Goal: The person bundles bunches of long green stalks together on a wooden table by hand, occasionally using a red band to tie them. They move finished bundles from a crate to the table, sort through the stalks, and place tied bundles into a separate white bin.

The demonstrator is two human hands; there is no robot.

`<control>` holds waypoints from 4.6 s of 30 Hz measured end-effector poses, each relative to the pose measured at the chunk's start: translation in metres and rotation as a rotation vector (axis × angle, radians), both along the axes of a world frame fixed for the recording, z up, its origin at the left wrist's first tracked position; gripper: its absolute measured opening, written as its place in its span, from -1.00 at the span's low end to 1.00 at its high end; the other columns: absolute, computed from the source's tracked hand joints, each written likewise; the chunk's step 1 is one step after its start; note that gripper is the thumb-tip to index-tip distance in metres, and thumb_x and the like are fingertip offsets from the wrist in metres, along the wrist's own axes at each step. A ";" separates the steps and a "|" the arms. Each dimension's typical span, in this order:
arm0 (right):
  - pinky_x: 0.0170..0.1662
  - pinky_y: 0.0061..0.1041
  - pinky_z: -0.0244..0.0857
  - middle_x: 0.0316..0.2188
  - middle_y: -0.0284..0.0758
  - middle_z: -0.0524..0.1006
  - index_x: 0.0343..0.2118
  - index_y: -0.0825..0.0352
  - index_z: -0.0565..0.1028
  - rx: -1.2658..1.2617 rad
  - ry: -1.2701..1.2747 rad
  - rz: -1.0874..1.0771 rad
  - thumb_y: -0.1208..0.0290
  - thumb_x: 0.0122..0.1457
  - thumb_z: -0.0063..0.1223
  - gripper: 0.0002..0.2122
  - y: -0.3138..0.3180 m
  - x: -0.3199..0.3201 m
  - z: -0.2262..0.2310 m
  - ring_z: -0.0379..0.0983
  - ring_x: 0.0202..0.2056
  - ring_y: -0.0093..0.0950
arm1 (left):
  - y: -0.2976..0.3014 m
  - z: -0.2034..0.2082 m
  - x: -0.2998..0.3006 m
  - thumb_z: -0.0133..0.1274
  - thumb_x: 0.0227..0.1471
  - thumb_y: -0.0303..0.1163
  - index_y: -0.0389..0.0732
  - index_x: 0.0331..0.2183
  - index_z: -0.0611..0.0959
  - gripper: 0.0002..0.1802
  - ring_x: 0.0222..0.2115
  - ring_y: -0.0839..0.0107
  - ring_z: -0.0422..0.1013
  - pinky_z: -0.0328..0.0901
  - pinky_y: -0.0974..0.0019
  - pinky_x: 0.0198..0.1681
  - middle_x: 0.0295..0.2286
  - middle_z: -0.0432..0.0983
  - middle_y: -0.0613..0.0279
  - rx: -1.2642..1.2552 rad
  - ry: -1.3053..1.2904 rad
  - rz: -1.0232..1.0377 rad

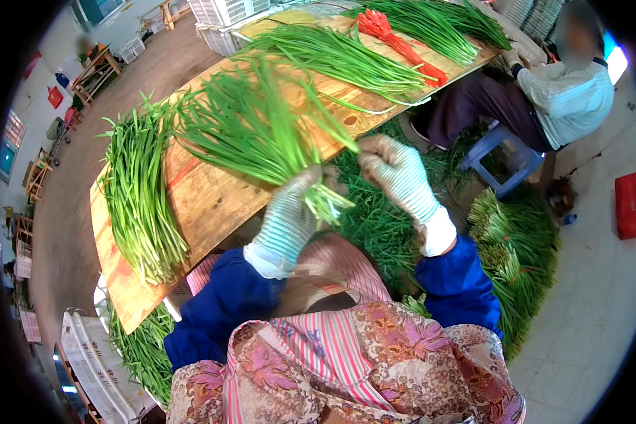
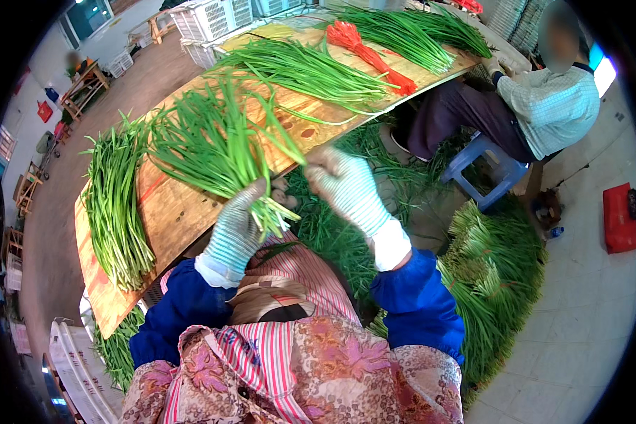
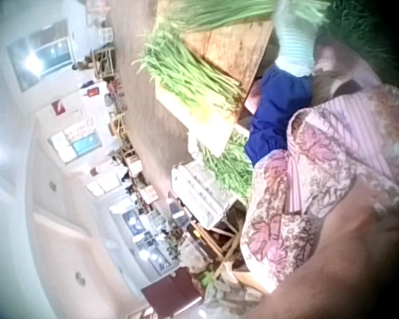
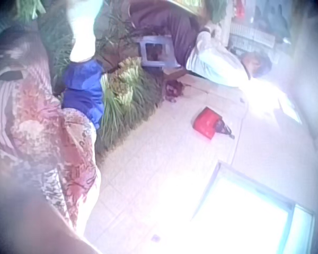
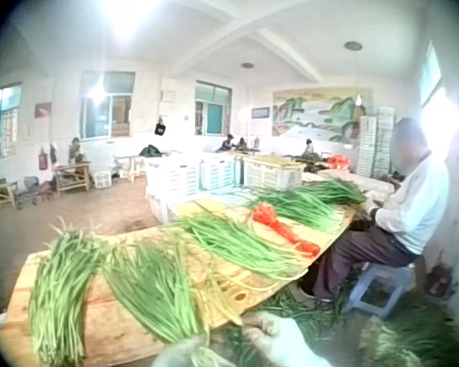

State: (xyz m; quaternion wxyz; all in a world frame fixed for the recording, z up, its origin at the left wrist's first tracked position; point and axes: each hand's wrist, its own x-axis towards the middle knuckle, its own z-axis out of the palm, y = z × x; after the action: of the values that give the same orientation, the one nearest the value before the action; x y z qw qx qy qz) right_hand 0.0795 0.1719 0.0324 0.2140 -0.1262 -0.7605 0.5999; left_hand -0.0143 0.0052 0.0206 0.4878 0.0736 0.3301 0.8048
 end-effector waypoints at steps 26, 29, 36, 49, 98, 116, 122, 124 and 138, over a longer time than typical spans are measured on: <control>-0.29 -0.33 0.33 -0.45 -0.19 0.50 -0.32 0.27 0.53 0.760 -0.193 -0.040 0.42 -0.06 0.05 -0.80 0.044 0.045 -0.036 0.46 -0.35 -0.25 | 0.020 -0.002 -0.021 0.02 0.00 -0.42 -0.31 -0.33 0.49 -0.83 -0.40 0.31 0.45 0.38 0.09 -0.17 -0.39 0.45 0.11 0.195 -0.046 0.132; -0.33 -0.40 0.31 -0.41 -0.25 0.49 -0.24 0.25 0.49 0.677 0.297 0.015 0.48 -0.15 0.13 -0.69 0.003 0.018 0.017 0.42 -0.38 -0.27 | 0.030 -0.005 -0.020 0.01 0.01 -0.45 -0.31 -0.32 0.49 -0.84 -0.33 0.27 0.45 0.39 0.12 -0.21 -0.32 0.47 0.07 0.216 -0.078 0.122; -0.49 -0.27 0.29 -0.60 -0.29 0.41 -0.55 0.27 0.42 1.242 -0.012 0.064 0.44 -0.12 0.01 -0.94 -0.006 0.000 -0.002 0.40 -0.52 -0.27 | 0.025 0.009 -0.030 0.02 0.01 -0.45 -0.32 -0.36 0.47 -0.85 -0.42 0.32 0.43 0.39 0.23 -0.21 -0.43 0.45 0.12 0.209 -0.034 0.266; -0.41 -0.29 0.29 -0.52 -0.26 0.41 -0.42 0.23 0.43 1.342 -0.190 -0.140 0.38 -0.07 0.06 -0.86 0.037 -0.017 -0.024 0.40 -0.45 -0.25 | -0.006 0.040 -0.061 0.00 0.04 -0.40 -0.21 -0.37 0.49 -0.90 -0.48 0.38 0.43 0.45 0.25 -0.31 -0.48 0.44 0.27 0.325 0.035 0.189; -0.38 -0.35 0.31 -0.55 -0.18 0.49 -0.37 0.34 0.52 0.881 0.009 -0.176 0.28 0.04 0.03 -0.78 0.065 -0.044 0.034 0.44 -0.47 -0.25 | 0.020 0.000 -0.021 0.09 -0.08 -0.52 -0.24 -0.26 0.51 -0.75 -0.44 0.31 0.44 0.39 0.13 -0.22 -0.47 0.45 0.20 0.401 -0.060 -0.011; -0.35 -0.52 0.31 -0.50 -0.27 0.52 -0.33 0.39 0.52 0.238 -0.160 0.389 0.39 0.08 0.02 -0.82 0.029 0.009 0.004 0.43 -0.46 -0.52 | 0.028 -0.016 0.001 0.07 -0.12 -0.46 -0.33 -0.14 0.45 -0.58 -0.32 0.23 0.46 0.42 0.18 -0.25 -0.27 0.49 0.04 0.056 -0.053 0.008; -0.37 -0.60 0.28 -0.53 -0.35 0.49 -0.34 0.44 0.52 0.111 -0.182 0.264 0.41 0.02 0.11 -0.80 0.015 0.004 0.018 0.38 -0.44 -0.64 | 0.032 -0.026 0.005 0.01 -0.11 -0.49 -0.32 -0.20 0.48 -0.66 -0.41 0.26 0.48 0.43 0.22 -0.33 -0.35 0.50 0.09 0.069 -0.087 0.044; -0.39 -0.61 0.27 -0.55 -0.39 0.48 -0.36 0.43 0.51 0.103 -0.158 0.238 0.41 0.01 0.11 -0.81 0.013 -0.003 0.007 0.36 -0.47 -0.65 | 0.034 -0.034 0.004 0.00 -0.09 -0.47 -0.33 -0.20 0.48 -0.67 -0.40 0.26 0.48 0.42 0.21 -0.33 -0.36 0.51 0.09 0.051 -0.114 0.024; -0.46 -0.70 0.21 -0.59 -0.50 0.41 -0.49 0.38 0.44 -0.189 -0.070 0.050 0.50 0.01 0.07 -0.92 -0.003 0.009 -0.018 0.25 -0.52 -0.75 | 0.031 -0.028 0.006 0.04 -0.06 -0.45 -0.28 -0.24 0.50 -0.74 -0.36 0.20 0.47 0.41 0.13 -0.27 -0.35 0.50 0.10 0.113 -0.121 0.016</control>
State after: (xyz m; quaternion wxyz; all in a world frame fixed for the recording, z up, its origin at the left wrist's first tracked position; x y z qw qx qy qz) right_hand 0.0887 0.1689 0.0142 0.1591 -0.1478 -0.7104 0.6694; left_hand -0.0078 0.0358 -0.0077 0.4955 0.0495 0.2545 0.8290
